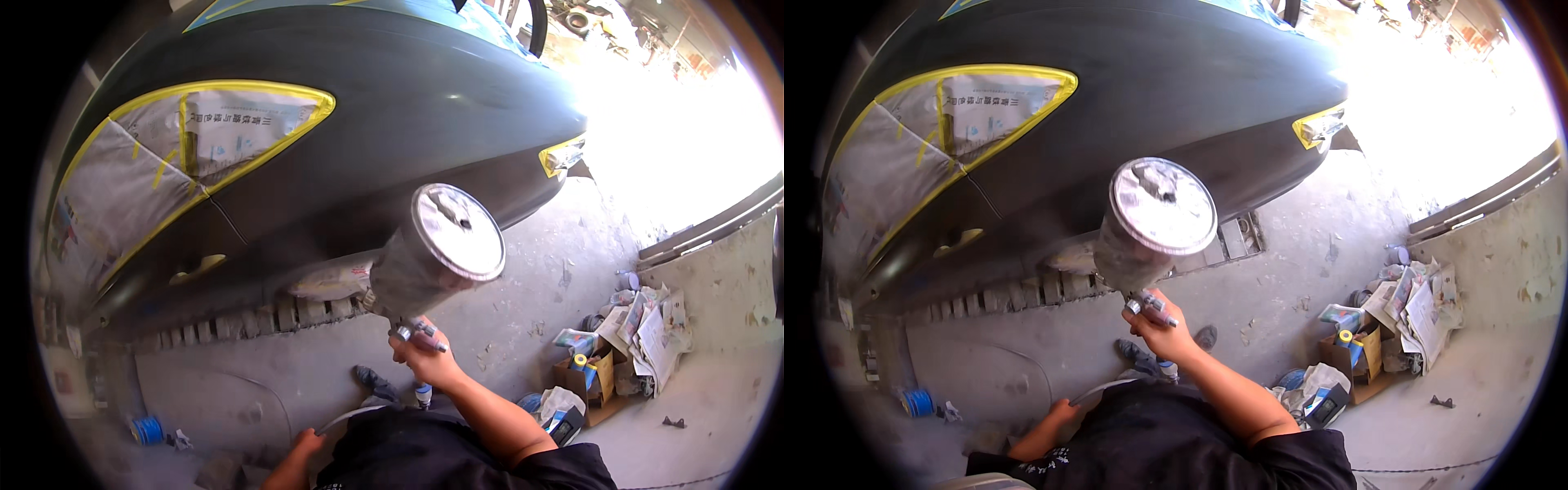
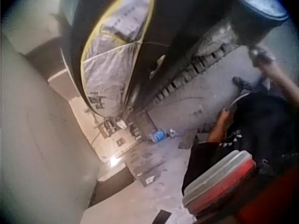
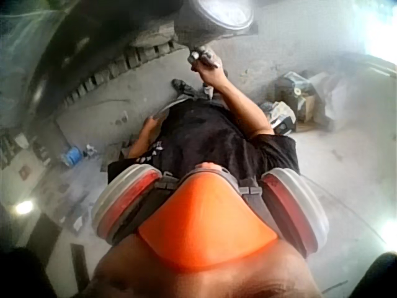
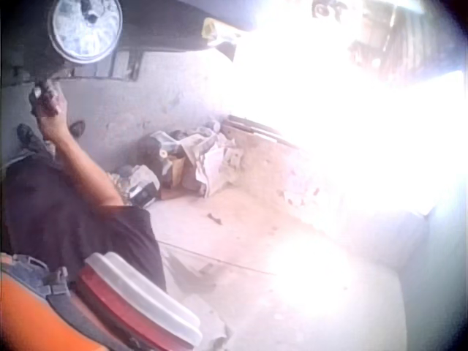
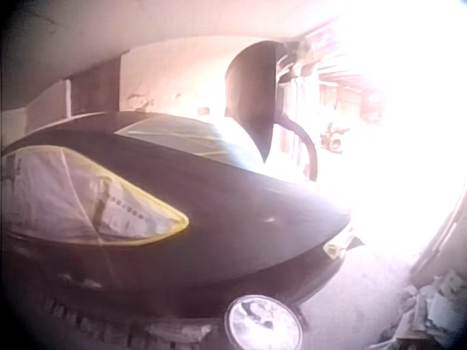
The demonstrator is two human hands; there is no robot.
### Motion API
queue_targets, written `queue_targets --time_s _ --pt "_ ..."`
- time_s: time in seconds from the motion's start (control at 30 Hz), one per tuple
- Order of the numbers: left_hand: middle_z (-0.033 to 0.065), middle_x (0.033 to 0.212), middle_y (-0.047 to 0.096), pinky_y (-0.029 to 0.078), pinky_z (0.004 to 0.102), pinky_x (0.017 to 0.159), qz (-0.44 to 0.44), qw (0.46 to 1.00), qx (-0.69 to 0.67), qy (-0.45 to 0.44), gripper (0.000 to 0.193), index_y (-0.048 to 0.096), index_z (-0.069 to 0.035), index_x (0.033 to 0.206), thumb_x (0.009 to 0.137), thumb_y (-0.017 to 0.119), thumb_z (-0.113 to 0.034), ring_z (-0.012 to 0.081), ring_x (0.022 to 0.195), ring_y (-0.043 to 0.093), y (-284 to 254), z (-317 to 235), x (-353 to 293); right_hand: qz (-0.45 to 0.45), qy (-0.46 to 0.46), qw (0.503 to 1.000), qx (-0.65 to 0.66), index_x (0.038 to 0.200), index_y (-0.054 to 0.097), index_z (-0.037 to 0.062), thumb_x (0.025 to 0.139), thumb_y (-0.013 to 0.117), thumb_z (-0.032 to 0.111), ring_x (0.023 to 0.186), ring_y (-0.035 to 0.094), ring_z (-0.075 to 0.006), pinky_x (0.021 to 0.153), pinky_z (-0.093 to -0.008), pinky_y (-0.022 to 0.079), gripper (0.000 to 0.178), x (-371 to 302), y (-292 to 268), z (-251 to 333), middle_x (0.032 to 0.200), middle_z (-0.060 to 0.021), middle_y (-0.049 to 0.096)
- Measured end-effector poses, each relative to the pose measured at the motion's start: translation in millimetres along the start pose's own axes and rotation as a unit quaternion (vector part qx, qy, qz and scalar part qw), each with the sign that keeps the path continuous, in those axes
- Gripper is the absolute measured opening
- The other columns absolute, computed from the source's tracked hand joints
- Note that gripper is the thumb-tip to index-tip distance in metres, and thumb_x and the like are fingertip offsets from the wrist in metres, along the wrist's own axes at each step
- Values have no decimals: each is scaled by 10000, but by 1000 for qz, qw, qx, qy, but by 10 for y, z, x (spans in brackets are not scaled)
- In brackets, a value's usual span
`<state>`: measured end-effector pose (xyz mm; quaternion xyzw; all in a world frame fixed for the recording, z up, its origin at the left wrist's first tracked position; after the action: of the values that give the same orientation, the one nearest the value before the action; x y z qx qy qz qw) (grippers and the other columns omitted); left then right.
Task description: The person paints a car using a spray gun.
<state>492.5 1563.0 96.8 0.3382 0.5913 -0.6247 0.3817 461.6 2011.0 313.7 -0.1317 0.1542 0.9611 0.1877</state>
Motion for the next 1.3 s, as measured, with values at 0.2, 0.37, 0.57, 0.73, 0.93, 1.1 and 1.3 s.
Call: queue_targets --time_s 0.2,0.37,0.57,0.73,0.93,1.1,1.3 --pt "215 1253 526 384 389 1003 -31 999 -15 17 663 505 19 1244 801 580 -469 343 1190 487 20 -245 28 -154 5 988 -22 919 540 54 849 643 217 490 544 -109 401 -250 401 206 259 -970 130 626 -50 600" --pt "241 1205 548 393 401 986 -42 997 -16 61 660 532 31 1203 801 559 -491 355 1160 505 -37 -749 -102 -388 -94 916 34 844 519 97 871 621 264 458 518 -103 381 -242 396 198 167 -2227 480 584 -17 551" --pt "247 1162 569 406 414 961 -49 993 -12 110 640 553 16 1180 804 551 -502 370 1131 519 -127 -1398 -311 -498 -135 849 114 899 566 119 876 611 343 474 504 -90 375 -224 363 230 62 -3226 695 607 -12 547" --pt "235 1158 575 416 423 948 -69 994 15 84 624 566 -4 1163 813 538 -520 369 1119 528 -223 -1414 -353 -471 -104 872 90 962 593 128 899 565 360 470 490 -78 404 -233 377 242 198 -3126 321 602 4 548" --pt "222 1131 592 423 423 936 -59 994 87 36 662 567 -14 1163 816 511 -575 372 1101 537 -113 -691 -432 -200 -70 976 43 933 501 41 780 558 -25 644 574 -121 520 -264 468 176 114 -1783 -259 779 -41 588" --pt "222 1129 592 424 426 934 -19 993 116 21 662 566 -14 1161 823 502 -580 370 1104 536 -157 -838 -539 -6 -26 1000 -5 939 528 46 817 641 74 606 588 -112 546 -265 485 169 56 -1413 -661 712 -19 585" --pt "236 1141 582 419 429 935 -93 992 77 40 660 556 8 1154 835 495 -566 378 1110 530 -70 -983 -491 -243 -37 969 30 913 526 26 828 631 81 538 555 -115 481 -267 455 146 383 -2376 -735 648 -37 583"
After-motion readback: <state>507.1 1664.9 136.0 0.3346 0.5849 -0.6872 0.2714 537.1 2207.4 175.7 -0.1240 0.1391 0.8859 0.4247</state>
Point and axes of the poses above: each hand's wrist, its own x-axis towards the middle knuckle, its own y-axis out of the palm, z = x × y, the point moved 3 cm from there along x, towards the middle knuckle
